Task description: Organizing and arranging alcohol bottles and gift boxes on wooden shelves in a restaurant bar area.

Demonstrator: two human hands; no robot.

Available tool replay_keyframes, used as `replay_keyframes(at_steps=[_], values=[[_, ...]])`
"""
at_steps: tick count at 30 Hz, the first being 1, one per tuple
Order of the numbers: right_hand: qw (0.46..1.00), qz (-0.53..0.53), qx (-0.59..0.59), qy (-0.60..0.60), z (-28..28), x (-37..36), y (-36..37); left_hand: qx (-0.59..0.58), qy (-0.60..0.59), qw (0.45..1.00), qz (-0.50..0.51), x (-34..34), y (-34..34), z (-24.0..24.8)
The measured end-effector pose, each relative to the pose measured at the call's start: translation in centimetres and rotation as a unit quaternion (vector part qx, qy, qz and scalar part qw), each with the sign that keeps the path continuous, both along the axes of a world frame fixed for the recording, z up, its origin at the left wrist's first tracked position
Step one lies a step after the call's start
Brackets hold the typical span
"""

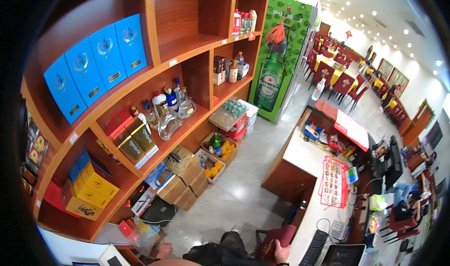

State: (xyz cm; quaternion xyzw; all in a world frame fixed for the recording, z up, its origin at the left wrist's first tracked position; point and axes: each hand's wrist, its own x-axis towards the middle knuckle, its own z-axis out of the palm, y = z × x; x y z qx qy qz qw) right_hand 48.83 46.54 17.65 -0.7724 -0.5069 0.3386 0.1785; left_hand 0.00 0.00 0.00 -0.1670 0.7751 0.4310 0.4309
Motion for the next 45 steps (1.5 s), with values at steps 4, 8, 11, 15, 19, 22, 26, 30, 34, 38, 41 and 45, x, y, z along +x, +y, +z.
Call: replay_keyframes(at_steps=[4,8,11,15,19,22,26,30,34,38,41,45], values=[[1.0,-0.003,0.013,-0.01,-0.4,1.9,2.1,-0.093,0.009,0.99,-0.107,5.8,3.9,3.5],[0.998,-0.023,-0.008,-0.057,-0.6,2.2,4.6,-0.061,-0.078,0.939,-0.329,4.6,8.1,4.3],[0.993,-0.056,-0.048,-0.094,-1.9,3.0,5.6,-0.006,0.389,0.634,-0.668,6.7,11.5,5.9],[0.992,-0.082,-0.045,-0.085,-0.2,1.5,8.7,-0.104,0.044,0.941,-0.318,8.1,19.6,8.2],[0.985,-0.156,-0.038,-0.064,-9.4,2.3,11.0,-0.095,0.172,0.951,-0.239,7.0,25.9,10.3],[0.967,-0.235,-0.098,0.001,-12.7,2.3,13.7,-0.092,0.197,0.931,-0.294,6.6,31.1,12.6],[0.92,-0.332,-0.193,0.073,-15.9,4.9,13.0,-0.079,0.206,0.931,-0.29,7.1,33.0,13.7],[0.91,-0.367,-0.175,0.077,-31.8,13.5,7.0,-0.115,0.148,0.94,-0.284,8.2,32.8,12.2],[0.941,-0.323,0.093,0.043,-30.0,10.4,4.7,-0.162,0.023,0.949,-0.27,9.7,30.6,13.7],[0.976,0.043,0.11,-0.184,-21.1,10.8,6.7,-0.164,0.052,0.952,-0.252,13.6,31.8,16.0],[0.974,0.082,0.137,-0.163,-17.8,8.5,7.7,-0.135,0.064,0.951,-0.271,14.5,30.2,16.0],[0.964,0.13,0.182,-0.142,-14.3,6.3,9.4,-0.195,0.095,0.927,-0.306,14.7,31.2,17.9]])
